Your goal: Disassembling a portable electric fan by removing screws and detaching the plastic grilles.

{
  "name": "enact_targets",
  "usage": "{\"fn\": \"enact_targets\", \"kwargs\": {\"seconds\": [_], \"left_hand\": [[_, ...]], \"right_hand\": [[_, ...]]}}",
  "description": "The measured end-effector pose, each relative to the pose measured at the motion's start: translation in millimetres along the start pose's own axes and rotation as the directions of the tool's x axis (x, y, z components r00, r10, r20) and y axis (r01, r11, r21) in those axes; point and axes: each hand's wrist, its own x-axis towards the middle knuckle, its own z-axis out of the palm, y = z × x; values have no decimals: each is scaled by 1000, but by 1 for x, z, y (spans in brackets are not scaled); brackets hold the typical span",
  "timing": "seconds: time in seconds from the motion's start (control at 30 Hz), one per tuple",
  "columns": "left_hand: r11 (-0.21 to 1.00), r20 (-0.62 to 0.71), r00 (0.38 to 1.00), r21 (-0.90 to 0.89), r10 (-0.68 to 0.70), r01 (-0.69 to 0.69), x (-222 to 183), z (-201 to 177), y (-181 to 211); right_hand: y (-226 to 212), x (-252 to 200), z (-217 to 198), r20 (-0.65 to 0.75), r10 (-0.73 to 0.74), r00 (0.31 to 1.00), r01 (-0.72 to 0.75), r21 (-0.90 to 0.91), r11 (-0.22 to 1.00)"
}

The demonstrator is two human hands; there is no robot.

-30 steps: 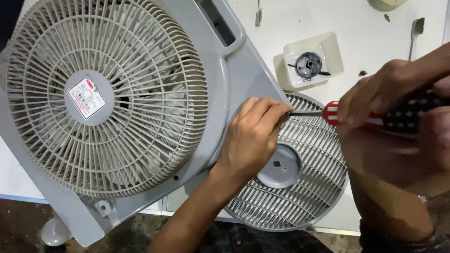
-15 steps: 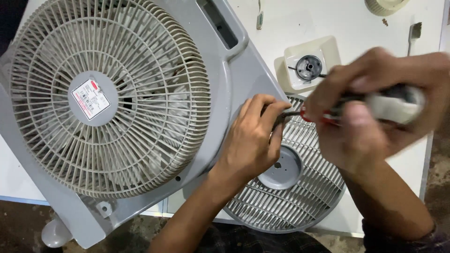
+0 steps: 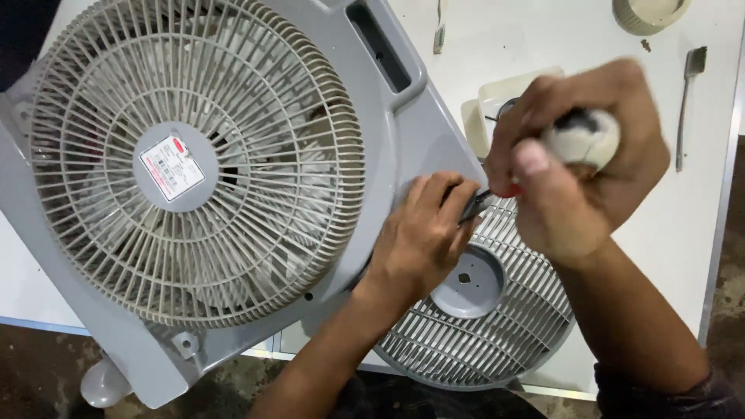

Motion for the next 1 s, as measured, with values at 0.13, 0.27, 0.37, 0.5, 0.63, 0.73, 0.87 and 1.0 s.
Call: {"fn": "enact_targets", "kwargs": {"seconds": [0.13,0.27,0.37,0.5,0.63,0.73,0.87,1.0], "left_hand": [[999,-38,999,48,4,-2,-1,3,3],[1000,15,1000,14,-17,17,-3,0,1],[1000,-24,1000,20,-8,8,-1,-8,0],[1000,15,1000,18,1,-1,1,-11,1],[998,-4,1000,58,8,-8,0,-9,0],[1000,-13,1000,26,5,-5,0,-9,0],[998,-27,999,48,34,-33,2,-10,0],[997,33,999,78,0,-3,4,-12,2]], "right_hand": [[-9,-6,-1,-45,-113,993,112,-36,993],[-16,-6,3,-55,52,997,-56,-68,996],[-12,-1,7,53,87,995,-84,-54,995],[-21,-3,3,17,174,985,-173,-40,984],[-34,5,-1,-36,200,979,-203,-82,976],[-47,-6,-18,-71,417,906,-420,-40,907],[-41,-14,-27,-24,366,930,-367,-64,928],[-39,-33,-41,-91,457,885,-441,154,884]]}}
